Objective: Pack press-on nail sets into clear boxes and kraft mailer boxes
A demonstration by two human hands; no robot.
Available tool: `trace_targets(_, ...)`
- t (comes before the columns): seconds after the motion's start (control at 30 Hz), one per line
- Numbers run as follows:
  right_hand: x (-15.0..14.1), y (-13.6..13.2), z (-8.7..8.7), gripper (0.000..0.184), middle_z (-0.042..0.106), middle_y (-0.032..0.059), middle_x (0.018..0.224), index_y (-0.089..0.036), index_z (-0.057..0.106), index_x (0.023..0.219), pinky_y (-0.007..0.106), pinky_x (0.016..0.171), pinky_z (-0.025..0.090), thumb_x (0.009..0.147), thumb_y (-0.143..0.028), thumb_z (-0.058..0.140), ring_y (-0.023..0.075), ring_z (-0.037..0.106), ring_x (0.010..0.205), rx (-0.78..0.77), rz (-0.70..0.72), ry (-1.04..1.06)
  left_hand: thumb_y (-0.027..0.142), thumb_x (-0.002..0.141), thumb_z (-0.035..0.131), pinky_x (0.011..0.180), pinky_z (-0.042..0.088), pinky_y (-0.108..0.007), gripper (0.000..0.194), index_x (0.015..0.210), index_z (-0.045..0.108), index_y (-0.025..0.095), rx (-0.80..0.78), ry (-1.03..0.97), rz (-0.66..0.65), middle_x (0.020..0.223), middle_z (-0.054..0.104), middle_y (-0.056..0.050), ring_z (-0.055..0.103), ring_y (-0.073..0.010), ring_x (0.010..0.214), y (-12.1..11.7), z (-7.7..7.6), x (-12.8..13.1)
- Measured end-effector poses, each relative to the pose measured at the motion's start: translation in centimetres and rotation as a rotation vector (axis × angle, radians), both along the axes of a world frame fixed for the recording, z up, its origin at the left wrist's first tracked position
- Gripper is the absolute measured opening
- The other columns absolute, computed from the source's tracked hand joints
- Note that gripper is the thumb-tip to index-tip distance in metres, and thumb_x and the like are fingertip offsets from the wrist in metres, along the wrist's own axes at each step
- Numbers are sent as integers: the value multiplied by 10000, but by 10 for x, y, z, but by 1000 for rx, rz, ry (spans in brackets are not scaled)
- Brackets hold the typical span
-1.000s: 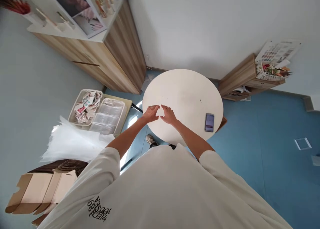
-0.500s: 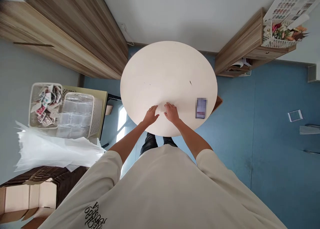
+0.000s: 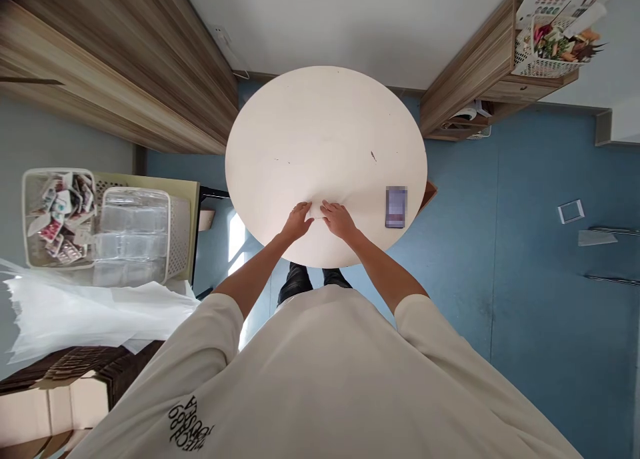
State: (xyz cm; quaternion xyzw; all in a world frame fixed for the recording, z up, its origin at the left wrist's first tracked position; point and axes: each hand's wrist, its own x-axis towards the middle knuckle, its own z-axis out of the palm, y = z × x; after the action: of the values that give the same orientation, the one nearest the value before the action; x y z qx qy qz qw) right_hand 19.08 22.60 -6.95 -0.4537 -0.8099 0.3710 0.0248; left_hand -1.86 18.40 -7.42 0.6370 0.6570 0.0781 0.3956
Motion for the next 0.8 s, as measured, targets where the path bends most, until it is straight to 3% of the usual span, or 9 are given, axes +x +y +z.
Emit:
trace_targets(0.17,-5,27,14,441,672,96,1495,-226,672,1458,565,1187,434,1098,-372,464,349,603,1363,-66,-16,36,354,1097,442,1177,487,-409,492,1562,549,234,-8,-133,139,1603,544,-118,559,-241,1439,11,8,-10)
trace_targets(0.37,-14,52,34,440,771,114,1311,-202,726,1397,450,1053,517,1109,-397,457,313,693,1213,-175,-52,23,452,1093,496,1086,544,-351,487,1502,599,210,-163,-289,370,1550,632,-107,622,-235,1396,29,21,-4)
trace_targets(0.6,-25,62,60,430,796,92,1081,-200,701,1380,353,924,484,1125,-355,391,262,699,1048,-221,-3,-224,446,1062,587,1064,539,-341,501,1475,639,168,-202,-407,495,1498,677,-128,641,-258,1373,37,23,1)
trace_targets(0.8,-30,61,65,338,747,92,954,-233,694,1248,368,820,451,1119,-345,402,274,666,893,-214,-21,-259,419,1023,656,1046,552,-373,492,1446,673,167,-217,-446,616,1500,672,-150,668,-277,1326,40,20,9)
